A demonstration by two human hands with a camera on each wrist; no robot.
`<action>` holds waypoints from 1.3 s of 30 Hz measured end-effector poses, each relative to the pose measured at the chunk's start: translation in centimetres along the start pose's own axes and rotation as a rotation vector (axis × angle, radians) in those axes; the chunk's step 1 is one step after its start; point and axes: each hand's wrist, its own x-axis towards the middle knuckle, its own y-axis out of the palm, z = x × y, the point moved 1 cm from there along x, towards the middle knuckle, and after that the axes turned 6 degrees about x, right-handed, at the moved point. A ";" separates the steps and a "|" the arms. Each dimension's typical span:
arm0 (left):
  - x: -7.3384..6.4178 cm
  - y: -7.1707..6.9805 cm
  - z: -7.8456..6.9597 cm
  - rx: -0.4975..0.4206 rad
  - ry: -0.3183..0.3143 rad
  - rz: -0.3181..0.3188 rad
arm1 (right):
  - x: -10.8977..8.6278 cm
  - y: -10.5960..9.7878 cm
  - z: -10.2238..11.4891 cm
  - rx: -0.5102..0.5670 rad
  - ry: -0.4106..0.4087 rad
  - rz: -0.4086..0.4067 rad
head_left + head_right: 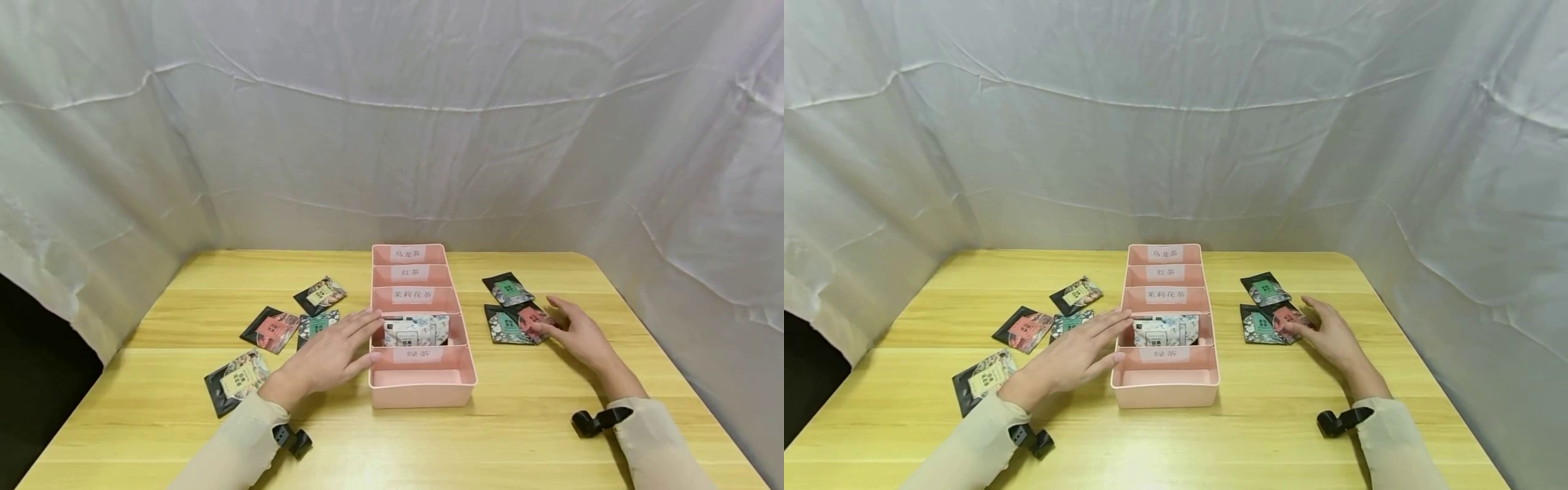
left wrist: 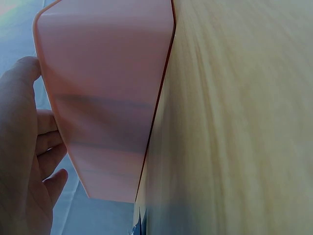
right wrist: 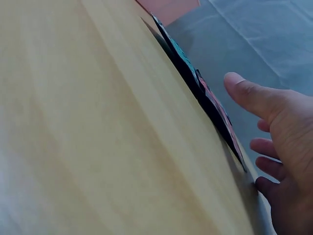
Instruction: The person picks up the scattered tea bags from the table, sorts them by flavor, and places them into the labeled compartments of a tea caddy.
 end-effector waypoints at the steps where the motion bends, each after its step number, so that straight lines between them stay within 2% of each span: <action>1: 0.0 0.0 0.0 0.000 -0.001 0.001 | 0.0 0.0 -0.1 -0.015 -0.001 0.001; 10: 0.0 -0.1 0.0 -0.003 0.000 0.005 | 0.1 0.5 -0.7 -0.155 -0.041 0.003; 18: 0.0 0.0 0.0 -0.007 -0.002 0.008 | 0.0 0.7 -0.5 -0.214 -0.009 0.005; 26: 0.1 0.0 0.1 -0.003 0.002 0.007 | -0.1 0.7 -0.5 -0.188 -0.014 -0.005; 35: 0.1 0.0 0.0 0.001 0.003 0.007 | 0.1 0.5 -0.4 -0.081 -0.014 -0.007; 39: 0.1 -0.1 0.0 -0.002 0.004 0.009 | 0.1 0.3 -0.6 -0.092 -0.010 0.007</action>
